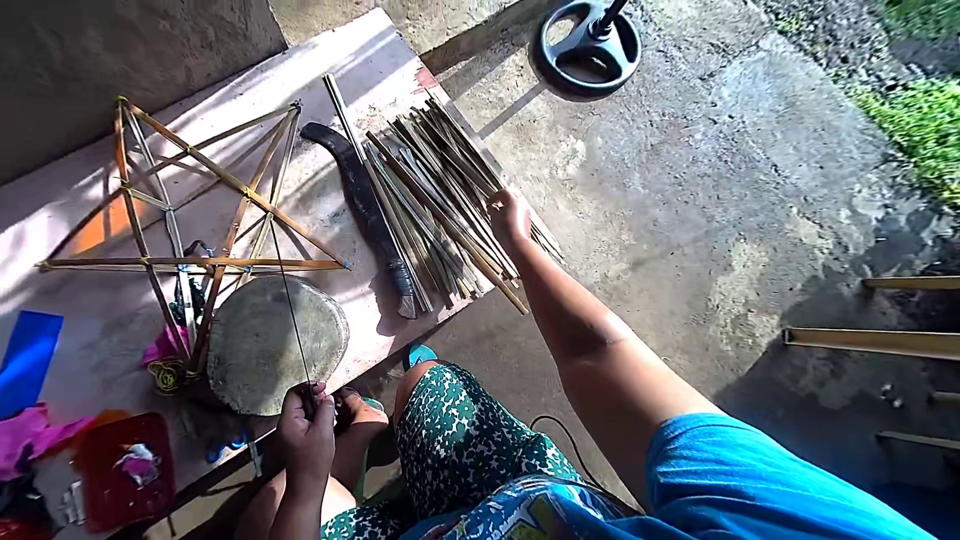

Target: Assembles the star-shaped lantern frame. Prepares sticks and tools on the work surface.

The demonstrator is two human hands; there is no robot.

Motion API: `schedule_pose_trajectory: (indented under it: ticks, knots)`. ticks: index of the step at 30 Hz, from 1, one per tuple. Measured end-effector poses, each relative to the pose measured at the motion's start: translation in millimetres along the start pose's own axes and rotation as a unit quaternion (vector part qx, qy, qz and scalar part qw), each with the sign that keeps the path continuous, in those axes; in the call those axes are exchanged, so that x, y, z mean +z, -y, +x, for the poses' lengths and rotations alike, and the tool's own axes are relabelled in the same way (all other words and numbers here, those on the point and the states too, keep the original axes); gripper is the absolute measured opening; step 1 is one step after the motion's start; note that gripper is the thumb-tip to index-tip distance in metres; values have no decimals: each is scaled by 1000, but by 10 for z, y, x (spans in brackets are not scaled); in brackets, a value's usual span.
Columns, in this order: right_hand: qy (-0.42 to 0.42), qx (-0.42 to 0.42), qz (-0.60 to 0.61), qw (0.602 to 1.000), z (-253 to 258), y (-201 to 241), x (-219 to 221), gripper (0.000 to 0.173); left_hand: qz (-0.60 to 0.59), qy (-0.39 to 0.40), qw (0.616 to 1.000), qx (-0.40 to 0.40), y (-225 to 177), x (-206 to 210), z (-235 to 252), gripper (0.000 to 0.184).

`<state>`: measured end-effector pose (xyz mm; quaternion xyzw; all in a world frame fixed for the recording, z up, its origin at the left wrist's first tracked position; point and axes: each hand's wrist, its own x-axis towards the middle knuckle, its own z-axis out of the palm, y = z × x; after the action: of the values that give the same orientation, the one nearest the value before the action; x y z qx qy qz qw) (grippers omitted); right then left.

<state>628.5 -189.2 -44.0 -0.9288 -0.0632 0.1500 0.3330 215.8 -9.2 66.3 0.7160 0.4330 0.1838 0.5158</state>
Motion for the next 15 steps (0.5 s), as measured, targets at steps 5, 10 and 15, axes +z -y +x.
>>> schedule_pose_trajectory:
  ticks: [5, 10, 15]
  knots:
    - [-41, -29, -1, 999, -88, 83, -257, 26, -4, 6, 1000, 6, 30, -70, -97, 18]
    - [-98, -30, 11, 995, -263, 235, -510, 28, -23, -6, 1000, -1, 60, -166, -245, 19]
    - [-142, -76, 25, 987, -442, 395, -727, 28, -34, -19, 999, -14, 30, -330, -402, 19]
